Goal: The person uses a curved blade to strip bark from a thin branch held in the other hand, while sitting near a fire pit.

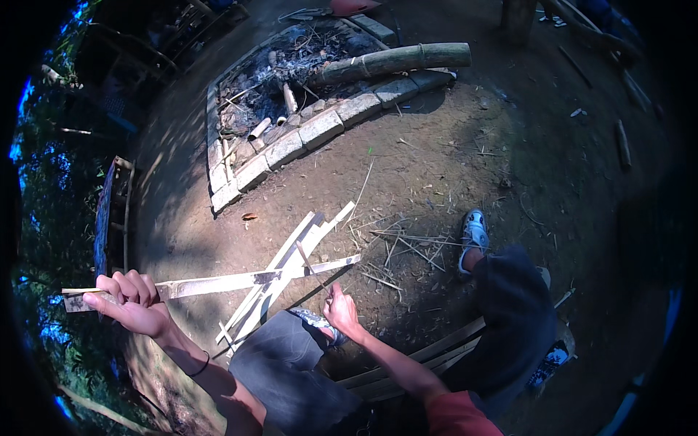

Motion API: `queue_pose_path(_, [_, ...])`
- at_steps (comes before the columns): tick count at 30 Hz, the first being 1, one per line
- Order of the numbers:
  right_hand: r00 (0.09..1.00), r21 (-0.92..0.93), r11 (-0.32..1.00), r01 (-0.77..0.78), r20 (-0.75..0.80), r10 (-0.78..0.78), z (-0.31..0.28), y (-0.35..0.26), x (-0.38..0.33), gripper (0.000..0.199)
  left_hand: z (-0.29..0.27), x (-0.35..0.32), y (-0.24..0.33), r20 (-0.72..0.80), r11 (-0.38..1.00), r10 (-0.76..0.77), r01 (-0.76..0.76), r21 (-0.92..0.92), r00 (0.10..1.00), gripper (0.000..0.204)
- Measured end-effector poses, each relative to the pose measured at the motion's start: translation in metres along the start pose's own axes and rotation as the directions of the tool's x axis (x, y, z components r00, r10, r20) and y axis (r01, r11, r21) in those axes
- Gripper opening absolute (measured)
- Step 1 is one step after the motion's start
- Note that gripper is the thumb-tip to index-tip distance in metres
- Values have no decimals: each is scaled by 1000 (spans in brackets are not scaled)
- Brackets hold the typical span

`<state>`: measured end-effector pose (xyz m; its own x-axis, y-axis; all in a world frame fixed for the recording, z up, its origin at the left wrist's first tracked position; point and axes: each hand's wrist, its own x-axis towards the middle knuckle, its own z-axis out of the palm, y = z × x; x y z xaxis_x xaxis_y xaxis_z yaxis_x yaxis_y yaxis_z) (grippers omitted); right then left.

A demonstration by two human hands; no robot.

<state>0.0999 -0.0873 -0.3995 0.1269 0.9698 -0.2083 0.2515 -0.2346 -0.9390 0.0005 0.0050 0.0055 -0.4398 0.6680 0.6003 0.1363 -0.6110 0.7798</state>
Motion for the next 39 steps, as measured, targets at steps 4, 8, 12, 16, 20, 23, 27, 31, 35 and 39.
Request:
queue_pose_path(4, [971,-206,949,-237,-77,226,-2,86,3,24,8,-1,-2,-63,999,-17,16,-30,998,54])
queue_pose_path(8, [989,-224,963,-147,-12,148,-26,53,25,30,-5,1,5,-81,999,16,-14,33,997,53])
queue_pose_path(12, [999,-46,998,-41,-16,40,-10,12,4,30,1,0,0,-49,1000,10,-10,9,999,53])
queue_pose_path(16, [998,-50,998,49,-29,-50,1,24,-2,28,-4,2,-1,-71,1000,-7,9,23,997,53])
queue_pose_path(20, [993,-256,959,-118,-12,118,-12,97,19,30,-7,3,1,-99,1000,-9,10,14,995,54])
queue_pose_path(23, [996,-226,971,-71,38,82,-31,48,14,36,-8,1,-3,-128,998,-32,38,44,991,54])
queue_pose_path(27, [997,-83,996,32,74,-26,-11,9,3,35,-1,0,-4,-125,999,-35,40,36,992,54])
queue_pose_path(31, [972,-300,929,-216,22,233,-15,99,8,25,0,1,1,-111,1000,-10,11,6,994,51])
queue_pose_path(35, [1000,-297,955,25,2,-26,-30,78,21,30,-6,4,-3,-123,999,-2,6,36,992,53])
queue_pose_path(39, [995,-81,997,15,97,-7,-12,16,5,34,-3,6,-5,-136,999,5,0,38,991,52])
